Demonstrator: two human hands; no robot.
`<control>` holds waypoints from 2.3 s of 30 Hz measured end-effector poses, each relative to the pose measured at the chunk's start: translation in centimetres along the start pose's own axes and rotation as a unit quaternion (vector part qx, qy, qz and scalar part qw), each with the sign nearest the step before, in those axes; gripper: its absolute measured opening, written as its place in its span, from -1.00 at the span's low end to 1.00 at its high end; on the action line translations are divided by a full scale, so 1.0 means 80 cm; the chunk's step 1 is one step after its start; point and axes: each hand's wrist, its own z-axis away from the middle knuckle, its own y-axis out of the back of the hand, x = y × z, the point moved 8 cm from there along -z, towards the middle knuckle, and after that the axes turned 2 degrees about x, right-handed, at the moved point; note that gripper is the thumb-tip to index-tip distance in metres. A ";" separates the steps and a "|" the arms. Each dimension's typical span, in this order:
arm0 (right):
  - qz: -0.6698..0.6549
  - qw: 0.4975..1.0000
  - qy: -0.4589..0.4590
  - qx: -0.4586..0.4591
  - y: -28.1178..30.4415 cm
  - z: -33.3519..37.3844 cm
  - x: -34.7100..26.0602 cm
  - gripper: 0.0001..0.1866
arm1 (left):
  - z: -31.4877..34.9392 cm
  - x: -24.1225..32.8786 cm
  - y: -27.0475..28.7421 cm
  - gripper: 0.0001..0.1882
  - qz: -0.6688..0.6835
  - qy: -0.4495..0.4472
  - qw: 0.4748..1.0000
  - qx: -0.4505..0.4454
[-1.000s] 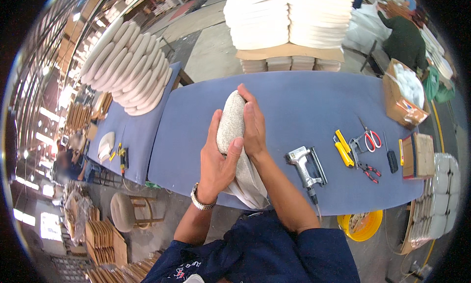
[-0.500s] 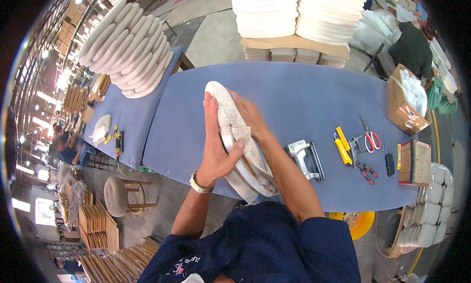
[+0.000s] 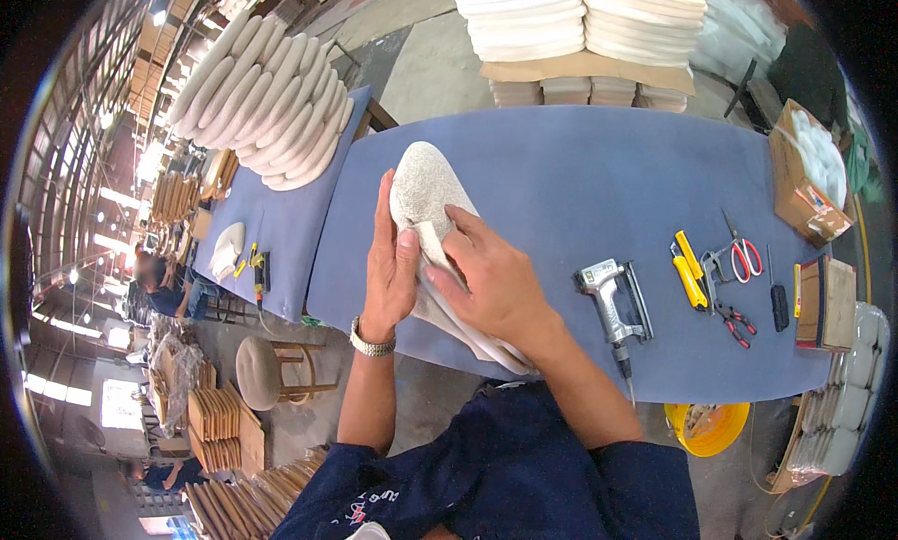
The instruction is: The person staples fabric onto foam cushion pieces using a pneumatic staple gun, trims excess fabric with a utility knife, and folds the edges. Completed cushions are stacked on a nearby pallet. The person repeats this process for multiple cushion units.
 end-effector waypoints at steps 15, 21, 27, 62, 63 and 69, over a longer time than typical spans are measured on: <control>-0.323 0.929 -0.177 -0.041 -0.027 0.006 0.086 -0.70 | 0.009 -0.007 0.016 -0.21 0.005 -0.004 0.999 -0.041; -0.352 0.920 -0.161 -0.065 -0.038 -0.007 0.104 -0.66 | 0.006 -0.011 0.023 -0.23 0.009 0.011 0.999 -0.039; -0.397 0.894 -0.188 -0.094 -0.041 -0.013 0.109 -0.65 | 0.002 0.000 0.030 -0.29 -0.095 -0.033 0.995 -0.008; -0.043 0.940 -0.309 -0.140 -0.009 0.239 0.257 -0.75 | 0.001 -0.087 0.106 -0.37 -0.094 0.126 0.959 0.236; -0.069 0.926 -0.348 -0.127 -0.010 0.252 0.296 -0.72 | 0.003 -0.079 0.109 -0.38 -0.102 0.122 0.958 0.240; -0.049 0.984 -0.171 -0.021 -0.031 0.132 0.257 -0.51 | 0.131 -0.141 0.155 -0.33 -0.060 0.202 0.899 0.383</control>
